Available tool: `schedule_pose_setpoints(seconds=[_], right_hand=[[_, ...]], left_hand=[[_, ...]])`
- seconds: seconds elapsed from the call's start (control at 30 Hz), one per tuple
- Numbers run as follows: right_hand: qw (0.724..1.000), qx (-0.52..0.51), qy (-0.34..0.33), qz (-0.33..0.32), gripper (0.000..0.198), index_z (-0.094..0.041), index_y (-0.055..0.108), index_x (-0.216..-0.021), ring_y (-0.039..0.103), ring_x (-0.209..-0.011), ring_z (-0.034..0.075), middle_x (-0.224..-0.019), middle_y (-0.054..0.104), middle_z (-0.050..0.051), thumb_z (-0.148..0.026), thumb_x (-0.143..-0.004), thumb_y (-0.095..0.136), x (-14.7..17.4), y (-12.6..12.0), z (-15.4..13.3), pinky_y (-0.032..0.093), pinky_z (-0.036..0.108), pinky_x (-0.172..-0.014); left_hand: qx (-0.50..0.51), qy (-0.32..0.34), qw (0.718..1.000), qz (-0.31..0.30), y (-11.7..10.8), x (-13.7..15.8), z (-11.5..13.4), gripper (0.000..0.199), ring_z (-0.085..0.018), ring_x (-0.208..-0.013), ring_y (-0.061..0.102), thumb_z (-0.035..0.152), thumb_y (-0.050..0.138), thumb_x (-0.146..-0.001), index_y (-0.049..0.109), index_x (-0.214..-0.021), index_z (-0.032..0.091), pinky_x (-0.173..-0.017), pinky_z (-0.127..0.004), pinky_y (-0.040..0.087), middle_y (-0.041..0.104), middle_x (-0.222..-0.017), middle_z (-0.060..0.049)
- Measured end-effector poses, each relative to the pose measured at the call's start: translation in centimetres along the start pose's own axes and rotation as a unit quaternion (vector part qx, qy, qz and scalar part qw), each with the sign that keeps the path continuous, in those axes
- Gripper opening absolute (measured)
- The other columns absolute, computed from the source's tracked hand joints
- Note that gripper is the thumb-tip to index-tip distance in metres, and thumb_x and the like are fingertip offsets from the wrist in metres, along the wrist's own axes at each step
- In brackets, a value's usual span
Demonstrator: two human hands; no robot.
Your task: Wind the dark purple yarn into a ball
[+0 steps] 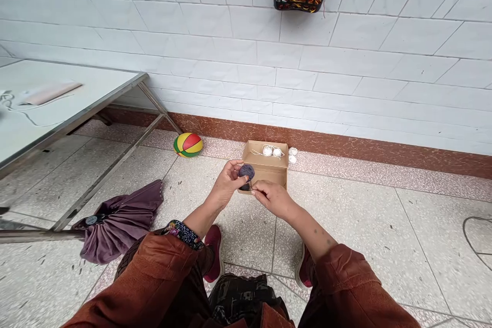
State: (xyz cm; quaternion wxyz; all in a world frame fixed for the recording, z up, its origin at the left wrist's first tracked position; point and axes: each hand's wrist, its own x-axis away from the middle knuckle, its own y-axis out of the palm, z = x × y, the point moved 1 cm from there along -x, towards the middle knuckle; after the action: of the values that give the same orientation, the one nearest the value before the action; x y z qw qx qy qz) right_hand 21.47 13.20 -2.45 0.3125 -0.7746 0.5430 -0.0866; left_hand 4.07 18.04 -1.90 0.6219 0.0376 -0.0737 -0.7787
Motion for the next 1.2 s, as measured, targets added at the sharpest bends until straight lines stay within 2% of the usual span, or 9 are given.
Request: schedule_pose_setpoints(seconds=[0.1, 0.23, 0.37, 0.43, 0.6, 0.73, 0.87, 1.07, 1.2], right_hand=[[0.999, -0.016, -0.032, -0.004, 0.022, -0.021, 0.061, -0.085, 0.059, -0.074, 0.016, -0.081, 0.064, 0.003, -0.033, -0.100, 0.049, 0.3, -0.9, -1.4, 0.045, 0.028, -0.071], [0.996, -0.045, -0.023, 0.075, 0.022, -0.022, 0.065, -0.089, 0.062, -0.079, 0.018, -0.087, 0.069, 0.004, -0.036, -0.099, 0.052, 0.1, -2.6, -1.7, 0.048, 0.029, -0.074], [0.990, -0.047, 0.007, 0.134, 0.021, -0.021, 0.066, -0.086, 0.062, -0.078, 0.018, -0.083, 0.068, 0.002, -0.036, -0.097, 0.054, -0.7, -3.0, -0.2, 0.048, 0.029, -0.075], [0.988, -0.042, 0.036, 0.144, 0.022, -0.021, 0.064, -0.083, 0.061, -0.074, 0.017, -0.079, 0.066, 0.001, -0.034, -0.096, 0.053, -0.9, -2.6, 0.8, 0.047, 0.028, -0.072], [0.995, 0.008, 0.057, 0.078, 0.018, -0.021, 0.062, -0.089, 0.061, -0.076, 0.018, -0.081, 0.066, 0.002, -0.028, -0.098, 0.048, -0.9, -0.4, 2.0, 0.046, 0.028, -0.070], [0.999, 0.034, -0.018, -0.005, 0.022, -0.020, 0.061, -0.086, 0.059, -0.076, 0.017, -0.081, 0.064, 0.003, -0.031, -0.100, 0.047, -0.5, 0.3, 0.4, 0.046, 0.028, -0.072], [0.998, -0.013, -0.064, -0.025, 0.025, -0.020, 0.062, -0.085, 0.058, -0.070, 0.015, -0.077, 0.062, 0.001, -0.036, -0.101, 0.049, -0.2, -1.0, -1.6, 0.045, 0.027, -0.068], [0.990, -0.078, -0.004, 0.121, 0.025, -0.021, 0.066, -0.088, 0.061, -0.074, 0.017, -0.080, 0.066, 0.003, -0.041, -0.098, 0.053, -0.5, -3.3, -1.4, 0.048, 0.029, -0.070], [0.982, -0.078, 0.055, 0.161, 0.023, -0.021, 0.064, -0.084, 0.057, -0.069, 0.016, -0.075, 0.064, 0.001, -0.039, -0.094, 0.055, -1.2, -2.9, 0.5, 0.045, 0.028, -0.066]], left_hand=[[-0.095, 0.008, 0.995, 0.003, -0.1, -0.3, -0.4, 0.059, -0.015, -0.085, 0.059, 0.017, 0.073, -0.065, 0.051, -0.119, 0.019, -0.077, -0.029, 0.047, 0.059, -0.096, -0.002], [-0.172, 0.041, 0.982, -0.069, 0.6, 0.4, -0.7, 0.070, -0.015, -0.084, 0.058, 0.012, 0.073, -0.062, 0.049, -0.127, 0.021, -0.072, -0.028, 0.047, 0.057, -0.099, -0.003], [-0.132, 0.048, 0.968, -0.210, 1.5, 1.6, -0.3, 0.080, -0.014, -0.084, 0.059, 0.009, 0.070, -0.065, 0.042, -0.138, 0.026, -0.079, -0.031, 0.049, 0.056, -0.098, 0.000], [-0.064, 0.042, 0.967, -0.242, 1.6, 1.7, 0.0, 0.080, -0.015, -0.088, 0.059, 0.011, 0.070, -0.068, 0.040, -0.140, 0.029, -0.082, -0.031, 0.048, 0.057, -0.099, 0.000], [0.052, 0.032, 0.990, -0.129, 1.0, 0.6, 0.2, 0.065, -0.015, -0.090, 0.057, 0.018, 0.073, -0.072, 0.048, -0.132, 0.026, -0.084, -0.029, 0.044, 0.057, -0.097, -0.001], [0.003, 0.034, 0.999, -0.021, 0.4, -0.3, -0.1, 0.055, -0.014, -0.088, 0.056, 0.016, 0.071, -0.069, 0.052, -0.121, 0.023, -0.082, -0.028, 0.044, 0.055, -0.095, 0.000], [-0.054, 0.030, 0.998, -0.004, 0.2, -0.7, -0.4, 0.060, -0.014, -0.088, 0.056, 0.014, 0.071, -0.066, 0.051, -0.121, 0.022, -0.077, -0.027, 0.045, 0.053, -0.097, 0.000], [-0.102, 0.022, 0.986, -0.132, 0.9, 0.3, -0.5, 0.066, -0.012, -0.080, 0.055, 0.014, 0.074, -0.065, 0.051, -0.126, 0.024, -0.074, -0.028, 0.045, 0.053, -0.098, -0.001], [-0.008, 0.023, 0.967, -0.254, 1.4, 1.1, 0.1, 0.068, -0.014, -0.086, 0.056, 0.015, 0.075, -0.070, 0.050, -0.132, 0.028, -0.081, -0.030, 0.045, 0.055, -0.096, -0.001]])
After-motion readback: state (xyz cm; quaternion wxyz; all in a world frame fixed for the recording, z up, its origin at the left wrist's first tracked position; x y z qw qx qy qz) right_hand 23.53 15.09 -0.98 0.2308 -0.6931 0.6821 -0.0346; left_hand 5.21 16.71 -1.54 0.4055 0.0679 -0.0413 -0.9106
